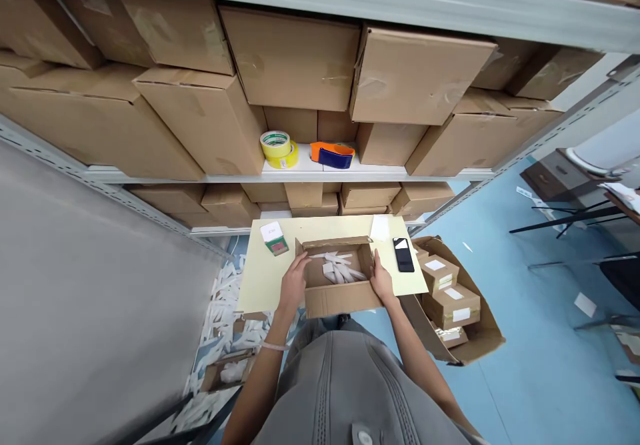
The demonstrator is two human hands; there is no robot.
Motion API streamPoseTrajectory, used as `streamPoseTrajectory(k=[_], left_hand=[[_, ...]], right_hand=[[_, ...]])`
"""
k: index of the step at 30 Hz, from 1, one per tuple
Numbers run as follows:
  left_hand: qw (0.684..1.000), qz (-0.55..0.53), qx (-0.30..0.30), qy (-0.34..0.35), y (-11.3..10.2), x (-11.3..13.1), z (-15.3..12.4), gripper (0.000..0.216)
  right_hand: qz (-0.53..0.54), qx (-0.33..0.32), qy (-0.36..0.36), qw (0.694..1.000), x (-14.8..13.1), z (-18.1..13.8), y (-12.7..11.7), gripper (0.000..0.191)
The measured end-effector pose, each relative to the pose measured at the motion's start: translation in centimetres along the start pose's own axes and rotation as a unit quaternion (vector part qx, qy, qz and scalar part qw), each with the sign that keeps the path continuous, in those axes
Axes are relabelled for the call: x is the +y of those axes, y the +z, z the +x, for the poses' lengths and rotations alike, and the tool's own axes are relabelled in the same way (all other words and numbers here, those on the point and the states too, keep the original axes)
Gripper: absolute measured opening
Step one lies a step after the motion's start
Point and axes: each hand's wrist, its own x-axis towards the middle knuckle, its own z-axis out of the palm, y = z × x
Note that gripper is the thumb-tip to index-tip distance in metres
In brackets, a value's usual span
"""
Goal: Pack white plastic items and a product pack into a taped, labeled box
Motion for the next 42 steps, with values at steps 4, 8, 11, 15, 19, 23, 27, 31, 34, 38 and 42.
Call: streamPoseTrajectory(k=[4,8,11,15,19,23,27,31,34,38,42], left_hand=[[1.000,0.005,0.014,-0.021,0.2,0.1,1.3,0.067],[0.999,0.021,0.015,-0.032,0.2,0.2,1.8,0.073],[0.998,0.049,0.004,-0.025,-0.1,0.1,1.8,0.074],[0.994,0.106,0.002,-0.005,-0.8,-0.2,1.5,0.060],[0.988,0.149,0.022,-0.023,-1.2,-0.1,1.3,0.049],[0.988,0.145,0.008,-0.052,-1.5,-0.4,1.6,0.044],[0.993,0.107,-0.002,-0.052,-2.9,-1.4,2.9,0.043],[0.987,0.130,0.014,-0.091,-5.1,-3.3,5.4,0.046],[0.972,0.196,-0.014,-0.127,-6.1,-5.0,8.0,0.053],[0.958,0.241,-0.085,-0.133,-5.8,-6.7,10.8,0.074],[0.949,0.255,-0.121,-0.143,-4.7,-7.6,11.7,0.075]], right_hand=[[-0.001,-0.015,-0.003,1.000,0.1,1.8,-0.2,0.070],[0.020,-0.017,-0.023,0.999,0.4,2.3,0.0,0.072],[0.049,0.016,-0.061,0.997,0.7,2.2,0.3,0.075],[0.052,0.079,-0.114,0.989,0.6,1.9,0.0,0.073],[0.049,0.097,-0.161,0.981,-0.3,1.4,-0.7,0.068],[0.049,0.068,-0.212,0.974,-1.2,1.1,-1.3,0.064],[0.043,0.034,-0.264,0.963,-2.0,1.2,-1.9,0.061],[0.052,0.036,-0.286,0.956,-2.9,1.8,-2.6,0.062],[0.056,0.044,-0.290,0.954,-3.5,2.3,-3.0,0.063],[0.050,0.042,-0.291,0.955,-4.1,2.7,-3.3,0.062],[0.044,0.029,-0.288,0.956,-4.3,2.7,-3.1,0.063]])
